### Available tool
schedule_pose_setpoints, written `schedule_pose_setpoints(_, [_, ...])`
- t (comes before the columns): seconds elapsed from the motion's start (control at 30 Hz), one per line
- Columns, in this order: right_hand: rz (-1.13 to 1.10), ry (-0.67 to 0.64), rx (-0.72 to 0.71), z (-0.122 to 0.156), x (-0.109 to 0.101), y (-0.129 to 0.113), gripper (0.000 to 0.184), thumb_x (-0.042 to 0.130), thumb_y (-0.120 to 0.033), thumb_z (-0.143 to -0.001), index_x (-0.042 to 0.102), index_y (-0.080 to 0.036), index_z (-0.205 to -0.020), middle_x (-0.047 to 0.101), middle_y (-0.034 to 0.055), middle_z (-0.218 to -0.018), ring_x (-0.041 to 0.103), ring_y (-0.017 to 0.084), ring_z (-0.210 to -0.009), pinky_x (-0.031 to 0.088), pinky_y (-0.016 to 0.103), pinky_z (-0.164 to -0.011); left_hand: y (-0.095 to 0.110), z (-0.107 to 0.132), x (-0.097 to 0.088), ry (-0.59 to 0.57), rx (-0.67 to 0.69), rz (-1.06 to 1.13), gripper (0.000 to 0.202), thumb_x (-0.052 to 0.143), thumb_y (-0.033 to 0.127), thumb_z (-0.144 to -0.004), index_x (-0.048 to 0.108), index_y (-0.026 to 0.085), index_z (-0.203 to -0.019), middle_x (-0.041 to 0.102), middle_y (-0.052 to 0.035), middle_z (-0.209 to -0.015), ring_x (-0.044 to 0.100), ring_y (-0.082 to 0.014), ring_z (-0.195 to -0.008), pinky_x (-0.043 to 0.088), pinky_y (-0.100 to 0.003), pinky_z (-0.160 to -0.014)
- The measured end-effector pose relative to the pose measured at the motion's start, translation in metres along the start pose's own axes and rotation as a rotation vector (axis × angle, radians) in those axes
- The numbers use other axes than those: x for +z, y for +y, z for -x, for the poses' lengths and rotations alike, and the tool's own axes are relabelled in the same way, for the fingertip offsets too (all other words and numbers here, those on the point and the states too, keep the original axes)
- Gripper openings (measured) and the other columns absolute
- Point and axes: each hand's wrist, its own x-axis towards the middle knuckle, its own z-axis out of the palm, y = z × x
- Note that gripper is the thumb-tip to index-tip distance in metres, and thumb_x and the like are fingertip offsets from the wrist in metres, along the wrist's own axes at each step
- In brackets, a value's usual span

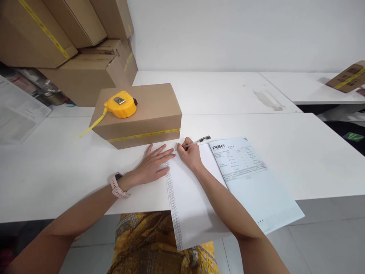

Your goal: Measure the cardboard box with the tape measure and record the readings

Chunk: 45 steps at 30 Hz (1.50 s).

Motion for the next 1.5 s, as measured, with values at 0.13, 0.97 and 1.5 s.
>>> schedule_pose_setpoints(0.13, [0.013,-0.002,0.001,0.0001,-0.0001,0.0005,0.030,0.063,-0.038,-0.077,0.041,-0.024,-0.062,0.043,-0.0061,-0.055,0.038,0.011,-0.054,0.030,0.027,-0.054,-0.0003,0.0000,0.0001,0.005,0.004,0.001,0.049,0.047,0.036,-0.101,0.049,0.027,-0.149,0.039,-0.0051,-0.164,0.020,-0.0314,-0.157,0.000,-0.068,-0.124])
schedule_pose_setpoints(0.97, [0.018,-0.013,0.005,0.0002,0.0001,-0.0016,0.028,0.063,-0.035,-0.076,0.041,-0.024,-0.061,0.043,-0.0059,-0.055,0.038,0.011,-0.054,0.030,0.027,-0.054,-0.0012,-0.0002,0.0012,0.008,0.008,-0.012,0.050,0.047,0.037,-0.101,0.048,0.027,-0.150,0.039,-0.0046,-0.164,0.020,-0.0312,-0.157,0.000,-0.068,-0.124])
schedule_pose_setpoints(1.5, [0.027,0.006,0.022,0.0001,-0.0006,-0.0014,0.028,0.063,-0.035,-0.076,0.041,-0.024,-0.062,0.042,-0.0064,-0.054,0.037,0.011,-0.053,0.028,0.027,-0.053,0.0000,-0.0004,-0.0004,-0.013,-0.003,-0.014,0.051,0.047,0.037,-0.100,0.048,0.026,-0.150,0.039,-0.0050,-0.164,0.020,-0.0316,-0.157,0.001,-0.067,-0.124])
